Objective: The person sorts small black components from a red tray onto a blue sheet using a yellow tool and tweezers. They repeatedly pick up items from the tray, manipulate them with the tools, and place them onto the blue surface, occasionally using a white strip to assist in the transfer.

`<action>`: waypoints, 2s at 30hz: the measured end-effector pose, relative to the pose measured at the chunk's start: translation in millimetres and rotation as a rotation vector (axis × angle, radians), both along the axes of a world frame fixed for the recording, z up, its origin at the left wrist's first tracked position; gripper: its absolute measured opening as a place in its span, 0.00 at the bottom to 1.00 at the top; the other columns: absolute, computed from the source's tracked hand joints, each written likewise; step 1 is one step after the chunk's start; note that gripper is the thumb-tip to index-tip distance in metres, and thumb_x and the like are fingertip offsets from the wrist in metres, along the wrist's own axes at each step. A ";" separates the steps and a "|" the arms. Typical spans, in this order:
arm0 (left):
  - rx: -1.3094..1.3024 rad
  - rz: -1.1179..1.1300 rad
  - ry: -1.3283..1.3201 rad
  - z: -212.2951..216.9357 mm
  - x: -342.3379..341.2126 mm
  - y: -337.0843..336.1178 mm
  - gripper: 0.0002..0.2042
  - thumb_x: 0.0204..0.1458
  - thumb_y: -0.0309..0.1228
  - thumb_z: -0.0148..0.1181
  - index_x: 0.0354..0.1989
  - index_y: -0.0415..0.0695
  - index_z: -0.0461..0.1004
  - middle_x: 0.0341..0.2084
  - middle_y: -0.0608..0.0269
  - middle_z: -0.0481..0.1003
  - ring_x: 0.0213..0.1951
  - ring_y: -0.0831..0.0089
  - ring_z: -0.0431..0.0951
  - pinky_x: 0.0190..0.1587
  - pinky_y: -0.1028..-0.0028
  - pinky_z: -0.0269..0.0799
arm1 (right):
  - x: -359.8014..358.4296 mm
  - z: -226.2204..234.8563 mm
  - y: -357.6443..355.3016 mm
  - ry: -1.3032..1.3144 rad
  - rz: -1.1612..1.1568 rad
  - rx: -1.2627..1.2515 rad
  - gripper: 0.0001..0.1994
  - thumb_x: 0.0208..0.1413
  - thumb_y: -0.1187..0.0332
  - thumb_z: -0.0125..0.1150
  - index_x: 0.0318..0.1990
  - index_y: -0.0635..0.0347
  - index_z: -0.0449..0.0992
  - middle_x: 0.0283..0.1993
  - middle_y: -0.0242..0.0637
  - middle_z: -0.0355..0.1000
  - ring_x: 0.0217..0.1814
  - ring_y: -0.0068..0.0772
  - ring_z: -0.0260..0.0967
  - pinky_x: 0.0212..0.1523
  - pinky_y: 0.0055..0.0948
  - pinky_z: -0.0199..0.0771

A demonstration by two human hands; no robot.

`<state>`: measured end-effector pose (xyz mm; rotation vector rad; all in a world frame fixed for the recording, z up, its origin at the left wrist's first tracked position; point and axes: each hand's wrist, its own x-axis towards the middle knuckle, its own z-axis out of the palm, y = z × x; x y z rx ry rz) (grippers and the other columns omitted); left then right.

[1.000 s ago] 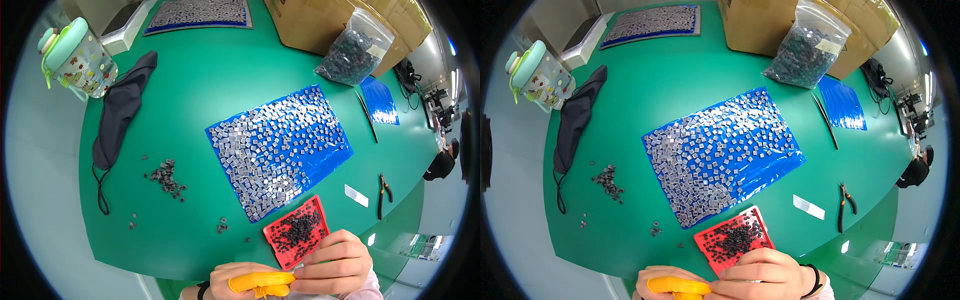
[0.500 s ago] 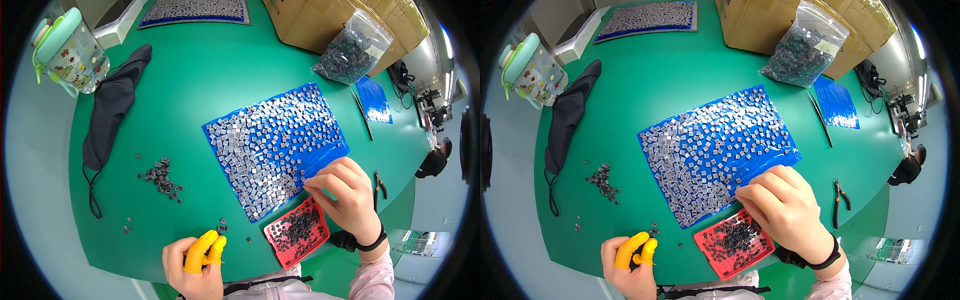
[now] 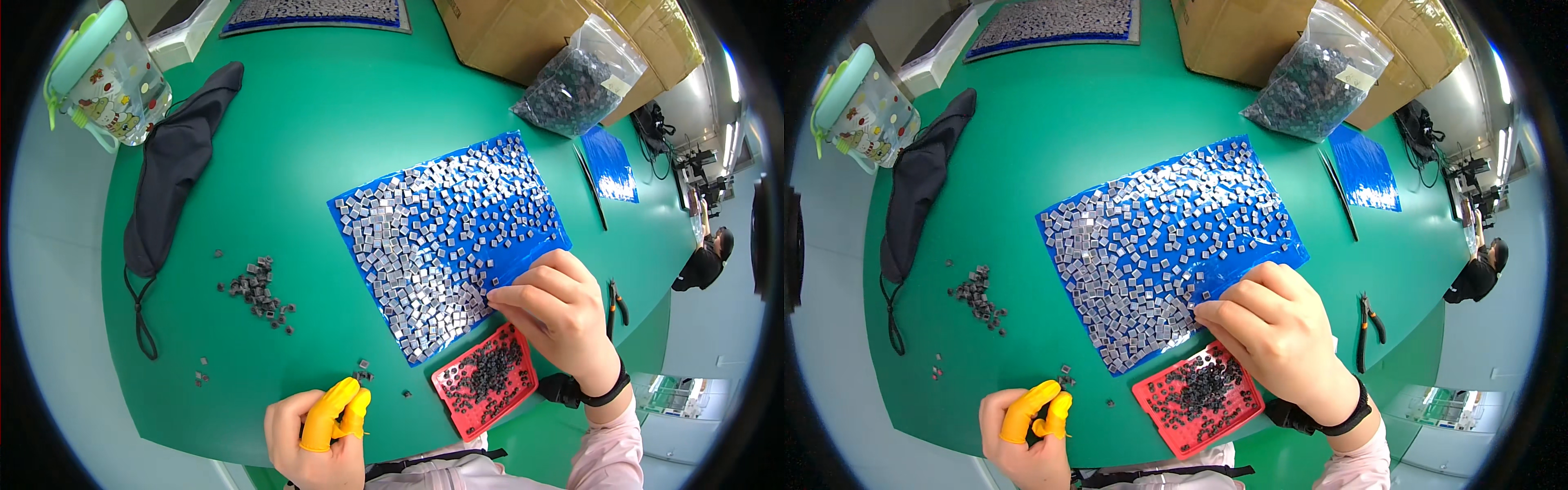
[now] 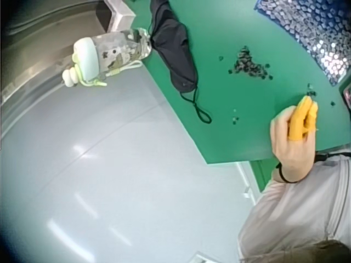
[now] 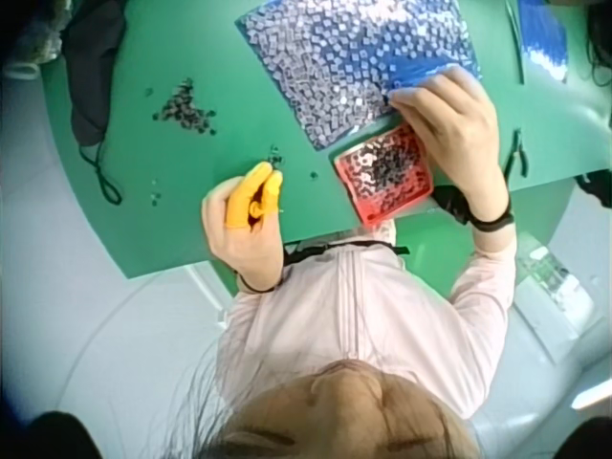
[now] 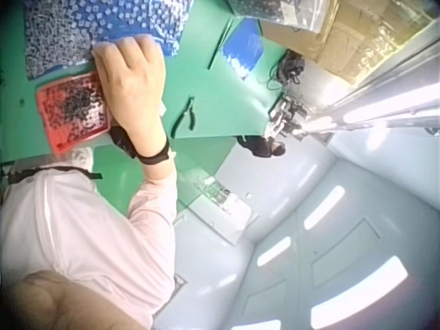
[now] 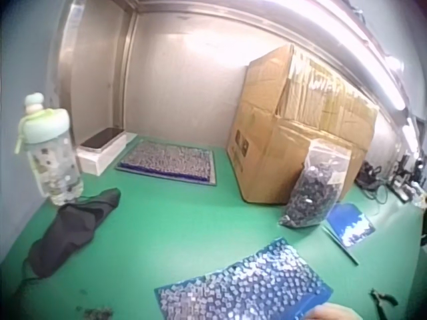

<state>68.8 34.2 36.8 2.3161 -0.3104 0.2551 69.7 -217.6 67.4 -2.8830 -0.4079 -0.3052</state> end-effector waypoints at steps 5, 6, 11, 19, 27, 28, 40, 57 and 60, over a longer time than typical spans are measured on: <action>0.004 -0.024 0.002 -1.9 3.0 0.3 0.10 0.39 0.27 0.72 0.33 0.46 0.82 0.28 0.65 0.73 0.30 0.65 0.72 0.33 0.69 0.68 | -1.7 -2.7 -0.5 0.024 -0.003 -0.019 0.11 0.37 0.73 0.70 0.33 0.56 0.80 0.27 0.28 0.70 0.30 0.30 0.65 0.30 0.29 0.65; 0.007 -0.028 0.002 -0.6 3.5 -0.3 0.10 0.39 0.27 0.72 0.33 0.46 0.82 0.28 0.65 0.73 0.30 0.65 0.72 0.33 0.69 0.68 | -2.4 -1.9 -1.0 0.022 -0.002 -0.019 0.11 0.37 0.73 0.70 0.33 0.56 0.80 0.27 0.27 0.70 0.30 0.30 0.65 0.30 0.29 0.64; 0.002 -0.031 0.010 1.5 5.2 -2.0 0.10 0.39 0.28 0.72 0.33 0.47 0.82 0.28 0.66 0.73 0.29 0.65 0.71 0.32 0.68 0.67 | -5.6 1.7 -0.5 0.030 -0.015 -0.023 0.12 0.38 0.73 0.70 0.35 0.56 0.81 0.27 0.27 0.70 0.30 0.29 0.64 0.30 0.29 0.62; 0.021 -0.077 -0.027 1.0 8.6 -1.8 0.10 0.39 0.28 0.72 0.33 0.48 0.82 0.27 0.66 0.73 0.29 0.65 0.71 0.32 0.68 0.67 | -12.1 5.6 1.0 0.064 -0.041 -0.046 0.15 0.38 0.72 0.69 0.39 0.56 0.82 0.26 0.26 0.69 0.28 0.29 0.62 0.30 0.29 0.61; 0.015 -0.067 -0.023 0.3 8.2 -2.1 0.10 0.39 0.28 0.72 0.33 0.47 0.82 0.27 0.66 0.73 0.29 0.64 0.71 0.32 0.68 0.67 | -20.4 8.1 0.3 0.122 -0.075 -0.073 0.17 0.39 0.73 0.69 0.41 0.53 0.83 0.20 0.26 0.60 0.26 0.29 0.56 0.29 0.29 0.58; 0.012 -0.069 -0.023 0.4 8.2 -2.2 0.10 0.39 0.28 0.72 0.33 0.47 0.82 0.27 0.66 0.73 0.29 0.64 0.71 0.32 0.68 0.67 | -21.2 8.4 0.1 0.124 -0.084 -0.069 0.17 0.39 0.73 0.69 0.41 0.52 0.83 0.20 0.26 0.58 0.25 0.29 0.56 0.28 0.29 0.58; -0.001 -0.062 -0.020 -0.7 7.9 -1.8 0.10 0.39 0.28 0.72 0.33 0.47 0.82 0.27 0.65 0.73 0.29 0.64 0.71 0.32 0.68 0.67 | -21.5 8.7 1.1 0.153 -0.131 -0.008 0.16 0.42 0.74 0.68 0.42 0.53 0.82 0.19 0.27 0.58 0.25 0.29 0.56 0.29 0.29 0.58; -0.014 -0.052 -0.012 -2.1 7.5 -1.6 0.10 0.39 0.28 0.72 0.33 0.47 0.82 0.27 0.66 0.73 0.29 0.65 0.71 0.32 0.68 0.67 | -21.1 8.7 2.4 0.166 -0.141 0.018 0.13 0.44 0.74 0.67 0.40 0.53 0.82 0.19 0.27 0.59 0.24 0.29 0.57 0.29 0.30 0.57; -0.015 -0.053 -0.009 -1.6 7.8 -1.6 0.10 0.39 0.28 0.72 0.33 0.47 0.82 0.27 0.66 0.73 0.29 0.65 0.71 0.32 0.68 0.67 | -20.9 8.3 1.8 0.148 -0.167 0.007 0.12 0.45 0.74 0.67 0.40 0.54 0.82 0.19 0.28 0.60 0.24 0.30 0.57 0.29 0.30 0.57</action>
